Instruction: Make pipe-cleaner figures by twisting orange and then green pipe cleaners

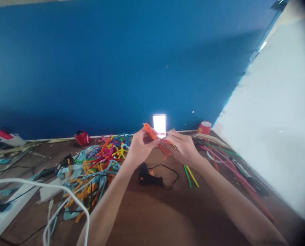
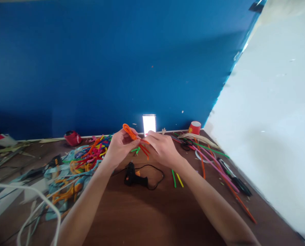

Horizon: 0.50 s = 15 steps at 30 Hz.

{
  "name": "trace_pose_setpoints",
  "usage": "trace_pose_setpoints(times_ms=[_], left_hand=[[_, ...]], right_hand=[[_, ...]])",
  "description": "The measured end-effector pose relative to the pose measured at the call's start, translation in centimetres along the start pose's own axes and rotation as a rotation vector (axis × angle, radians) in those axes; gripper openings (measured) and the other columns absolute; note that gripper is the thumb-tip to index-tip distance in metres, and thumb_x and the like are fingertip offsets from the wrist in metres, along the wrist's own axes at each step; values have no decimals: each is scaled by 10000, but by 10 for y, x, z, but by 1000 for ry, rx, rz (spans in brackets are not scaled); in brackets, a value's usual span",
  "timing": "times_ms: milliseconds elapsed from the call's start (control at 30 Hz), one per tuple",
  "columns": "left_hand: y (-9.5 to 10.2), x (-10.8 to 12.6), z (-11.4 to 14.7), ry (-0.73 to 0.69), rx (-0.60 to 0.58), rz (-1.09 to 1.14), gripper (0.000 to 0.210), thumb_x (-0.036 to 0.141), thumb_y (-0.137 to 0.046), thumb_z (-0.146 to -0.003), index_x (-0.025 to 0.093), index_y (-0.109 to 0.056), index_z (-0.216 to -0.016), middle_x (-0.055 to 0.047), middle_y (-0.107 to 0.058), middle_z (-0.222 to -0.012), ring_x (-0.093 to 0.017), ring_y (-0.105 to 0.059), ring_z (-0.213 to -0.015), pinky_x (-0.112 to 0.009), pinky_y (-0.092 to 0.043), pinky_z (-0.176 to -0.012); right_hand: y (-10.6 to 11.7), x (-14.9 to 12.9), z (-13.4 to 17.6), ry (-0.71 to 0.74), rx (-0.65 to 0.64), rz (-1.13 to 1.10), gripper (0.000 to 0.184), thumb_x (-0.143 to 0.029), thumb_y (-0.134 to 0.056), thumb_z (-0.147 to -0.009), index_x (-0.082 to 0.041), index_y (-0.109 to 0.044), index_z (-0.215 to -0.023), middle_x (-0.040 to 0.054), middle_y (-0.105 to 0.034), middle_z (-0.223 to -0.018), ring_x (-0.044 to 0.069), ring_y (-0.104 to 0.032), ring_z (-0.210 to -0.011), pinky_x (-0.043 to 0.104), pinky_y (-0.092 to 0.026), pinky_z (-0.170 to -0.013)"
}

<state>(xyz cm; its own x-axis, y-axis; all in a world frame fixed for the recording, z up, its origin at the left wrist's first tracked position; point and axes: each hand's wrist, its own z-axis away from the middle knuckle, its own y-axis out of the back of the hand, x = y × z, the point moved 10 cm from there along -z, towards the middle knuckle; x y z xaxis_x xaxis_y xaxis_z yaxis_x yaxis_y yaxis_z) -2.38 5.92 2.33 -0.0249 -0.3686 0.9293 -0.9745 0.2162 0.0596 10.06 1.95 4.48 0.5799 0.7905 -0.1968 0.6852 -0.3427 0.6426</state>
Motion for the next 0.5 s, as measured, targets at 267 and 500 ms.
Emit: trace_pose_setpoints(times_ms=[267, 500], left_hand=[[-1, 28, 9, -184, 72, -349, 70, 242, -680, -850, 206, -650, -902, -39, -711, -900, -173, -666, -818, -301, -508, -791], [14, -8, 2, 136, 152, 120, 257, 252, -783, -726, 176, -568, -846, 10, -633, -758, -104, -593, -657, -226, -459, -618]], right_hand=[[-31, 37, 11, -649, 43, -892, 271, -442, -650, -889, -185, -678, -808, -31, -557, -640, 100, -448, -566, 255, -359, -550], [21, 22, 0, -267, 170, -227, 166, -308, -587, -955, -235, -691, -1063, 33, -663, -888, 144, -572, -722, 283, -442, -649]])
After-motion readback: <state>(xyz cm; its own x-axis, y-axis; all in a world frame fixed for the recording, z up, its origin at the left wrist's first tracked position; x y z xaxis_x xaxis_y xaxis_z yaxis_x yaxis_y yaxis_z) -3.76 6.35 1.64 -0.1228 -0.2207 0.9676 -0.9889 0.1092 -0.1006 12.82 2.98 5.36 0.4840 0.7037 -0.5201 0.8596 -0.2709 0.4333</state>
